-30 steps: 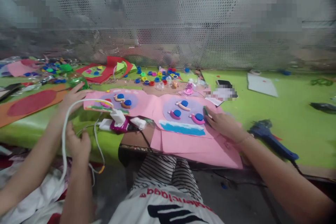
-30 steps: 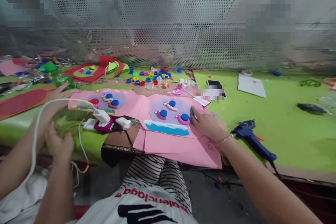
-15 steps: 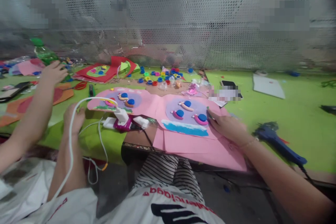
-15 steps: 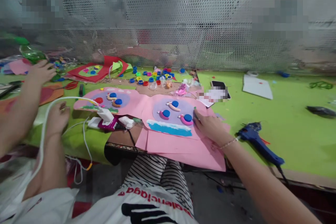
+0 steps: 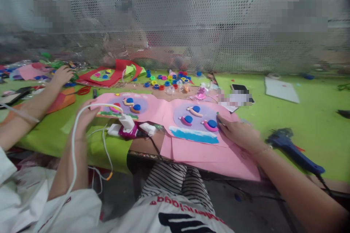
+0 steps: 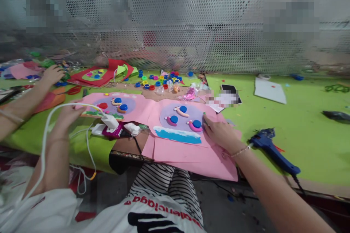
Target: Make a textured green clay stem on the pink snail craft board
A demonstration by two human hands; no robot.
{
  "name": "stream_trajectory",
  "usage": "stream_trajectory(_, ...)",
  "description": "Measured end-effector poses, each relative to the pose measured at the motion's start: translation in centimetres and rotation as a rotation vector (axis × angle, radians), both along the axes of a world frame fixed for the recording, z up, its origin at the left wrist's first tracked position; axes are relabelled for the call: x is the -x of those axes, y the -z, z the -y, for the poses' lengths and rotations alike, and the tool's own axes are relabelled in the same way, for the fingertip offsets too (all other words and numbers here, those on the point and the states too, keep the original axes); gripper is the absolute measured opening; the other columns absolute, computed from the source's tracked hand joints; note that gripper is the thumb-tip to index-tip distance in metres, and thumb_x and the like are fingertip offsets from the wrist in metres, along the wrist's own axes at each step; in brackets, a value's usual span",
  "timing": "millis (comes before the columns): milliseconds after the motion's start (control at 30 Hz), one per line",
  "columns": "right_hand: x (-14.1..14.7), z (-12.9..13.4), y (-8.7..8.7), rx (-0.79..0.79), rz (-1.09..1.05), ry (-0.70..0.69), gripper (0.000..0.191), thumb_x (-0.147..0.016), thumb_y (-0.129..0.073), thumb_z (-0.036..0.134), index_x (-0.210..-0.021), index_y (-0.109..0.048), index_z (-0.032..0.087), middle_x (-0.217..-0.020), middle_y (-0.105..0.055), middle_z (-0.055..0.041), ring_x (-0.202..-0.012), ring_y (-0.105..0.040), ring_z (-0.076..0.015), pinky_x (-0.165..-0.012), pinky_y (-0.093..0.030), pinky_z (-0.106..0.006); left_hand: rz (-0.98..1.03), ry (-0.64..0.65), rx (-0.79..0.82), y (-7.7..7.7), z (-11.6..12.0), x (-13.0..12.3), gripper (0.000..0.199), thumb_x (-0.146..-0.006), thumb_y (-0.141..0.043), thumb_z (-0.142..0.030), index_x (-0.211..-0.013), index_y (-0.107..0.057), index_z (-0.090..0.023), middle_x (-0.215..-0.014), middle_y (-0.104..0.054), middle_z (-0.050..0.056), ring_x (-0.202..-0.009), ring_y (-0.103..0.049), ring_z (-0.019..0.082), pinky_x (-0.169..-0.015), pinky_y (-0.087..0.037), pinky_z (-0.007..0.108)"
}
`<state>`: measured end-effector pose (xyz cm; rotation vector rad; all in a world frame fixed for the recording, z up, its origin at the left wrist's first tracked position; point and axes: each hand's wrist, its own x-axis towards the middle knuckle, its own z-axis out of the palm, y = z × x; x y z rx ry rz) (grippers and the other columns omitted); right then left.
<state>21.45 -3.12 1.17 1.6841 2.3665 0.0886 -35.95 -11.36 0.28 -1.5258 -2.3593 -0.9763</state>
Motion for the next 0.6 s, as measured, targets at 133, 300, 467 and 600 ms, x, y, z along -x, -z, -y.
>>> stream_trajectory(133, -0.1, -0.2, 0.4, -0.009, -0.008, -0.006, 0.054, -0.1, -0.019, 0.04, -0.145, -0.038, 0.018, -0.087, -0.07, -0.0154, -0.076, -0.068, -0.0287, -0.058, -0.039, -0.031, -0.007, 0.166, 0.036, -0.8, -0.4, -3.1, 0.039, -0.09, -0.057, -0.039, -0.122, -0.054, -0.017, -0.123, -0.058, 0.008, -0.107, -0.059, 0.023, -0.09, -0.051, 0.045)
stream_trajectory(300, -0.2, -0.3, 0.4, -0.006, -0.023, -0.002, 0.054, -0.099, -0.019, 0.04, -0.145, -0.039, 0.018, -0.089, -0.07, -0.0163, -0.079, -0.068, -0.0296, -0.059, -0.039, -0.032, -0.066, 0.44, 0.183, -1.7, -0.7, -6.8, 0.034, -0.086, -0.042, -0.021, -0.111, -0.066, -0.02, -0.117, -0.067, 0.004, -0.111, -0.059, 0.023, -0.103, -0.043, 0.042)
stream_trajectory(467, -0.2, -0.1, 0.2, -0.001, -0.023, -0.001, 0.054, -0.099, -0.019, 0.04, -0.146, -0.037, 0.019, -0.091, -0.07, -0.0166, -0.078, -0.068, -0.0293, -0.057, -0.038, -0.031, -0.136, 0.646, 0.294, -2.0, -1.0, -9.2, 0.033, -0.075, -0.045, -0.024, -0.091, -0.073, -0.027, -0.116, -0.069, 0.001, -0.121, -0.055, 0.023, -0.114, -0.03, 0.044)
stream_trajectory(600, 0.0, -0.1, 0.1, 0.011, -0.03, -0.01, 0.053, -0.1, -0.021, 0.038, -0.146, -0.037, 0.017, -0.089, -0.07, -0.0169, -0.077, -0.068, -0.0288, -0.058, -0.038, -0.031, -0.168, 0.682, 0.317, -1.4, -1.1, -9.6, 0.032, -0.079, -0.047, -0.028, -0.093, -0.074, -0.022, -0.123, -0.066, 0.006, -0.129, -0.047, 0.025, -0.117, -0.021, 0.047)
